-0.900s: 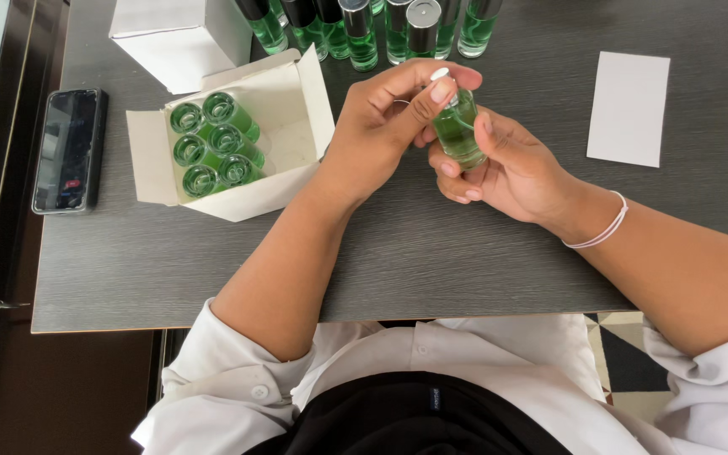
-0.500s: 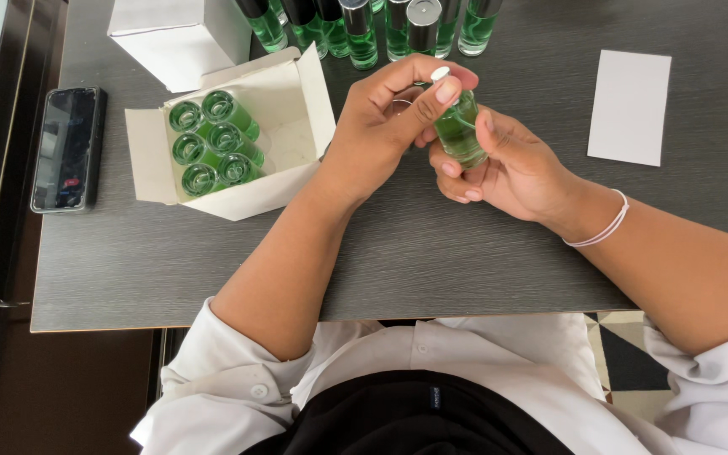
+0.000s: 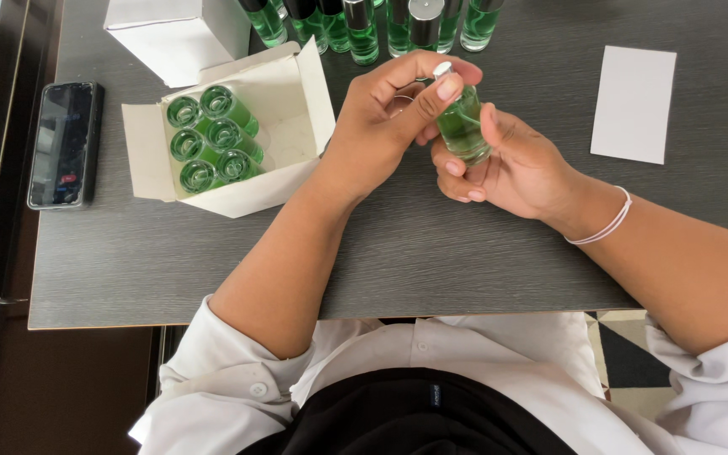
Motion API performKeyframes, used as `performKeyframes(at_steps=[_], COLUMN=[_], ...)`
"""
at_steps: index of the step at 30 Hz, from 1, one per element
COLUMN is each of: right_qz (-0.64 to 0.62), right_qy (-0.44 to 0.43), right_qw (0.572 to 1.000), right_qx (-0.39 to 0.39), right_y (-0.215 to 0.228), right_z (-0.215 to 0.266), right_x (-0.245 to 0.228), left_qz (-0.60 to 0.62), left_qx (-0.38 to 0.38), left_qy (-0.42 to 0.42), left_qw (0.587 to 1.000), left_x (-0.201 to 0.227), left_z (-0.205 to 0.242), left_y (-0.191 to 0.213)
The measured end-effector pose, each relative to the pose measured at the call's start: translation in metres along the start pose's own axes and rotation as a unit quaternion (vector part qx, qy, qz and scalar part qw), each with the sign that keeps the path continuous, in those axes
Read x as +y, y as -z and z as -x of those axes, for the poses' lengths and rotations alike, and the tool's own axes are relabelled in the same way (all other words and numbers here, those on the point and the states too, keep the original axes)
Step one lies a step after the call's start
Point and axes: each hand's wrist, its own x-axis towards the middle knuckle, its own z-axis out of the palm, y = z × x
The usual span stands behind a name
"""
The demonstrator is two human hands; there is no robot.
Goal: The person assembles perfume bottles by attaching spray nozzles and silver caps to glass bottles filled with green liquid, then places the completed bottles into a cardboard box.
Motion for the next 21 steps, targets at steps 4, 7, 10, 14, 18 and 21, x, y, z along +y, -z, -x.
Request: performKeyframes(at_steps=[4,7,10,14,18,21], right_qz=[-0.008,-0.014,-0.008,0.001,0.011,-0.013], right_qy=[-0.005,-0.003,-0.001,-0.004,-0.007,-0.005], right_qw=[1.000,1.000,1.000,1.000,1.000,1.000], right_qx=[-0.001,0.000,0.000,0.001,0.000,-0.005], right_y=[0.0023,0.0027,0.0012,0.0010,-0.0015,-0.0007], right_z=[0.0003,-0.0004,-0.0008,-0.0002,-0.0005,-0.0009], right_x=[0.0016,0.0014,0.0003,0.0006,-0.0010,0.0000], left_qz=[-0.013,-0.020,0.049,0.069,0.067,0.080], left_qx=[-0.020,-0.028,-0.015,0.019,0.032,0.025], left_qy=[-0.013,0.001,-0.024,-0.006,-0.013,-0.013], left_qw=[1.000,0.999,0.998,0.997,0.997,0.996], left_x=[-0.0004,-0.0005,-0.0010,0.0028,-0.0023,-0.0014], left_z=[0.0015,0.0017,0.0016,-0.0003,-0.0011,-0.0003], left_y=[0.0024,0.0033,0.0010,-0.0021,-0.0009,-0.0022])
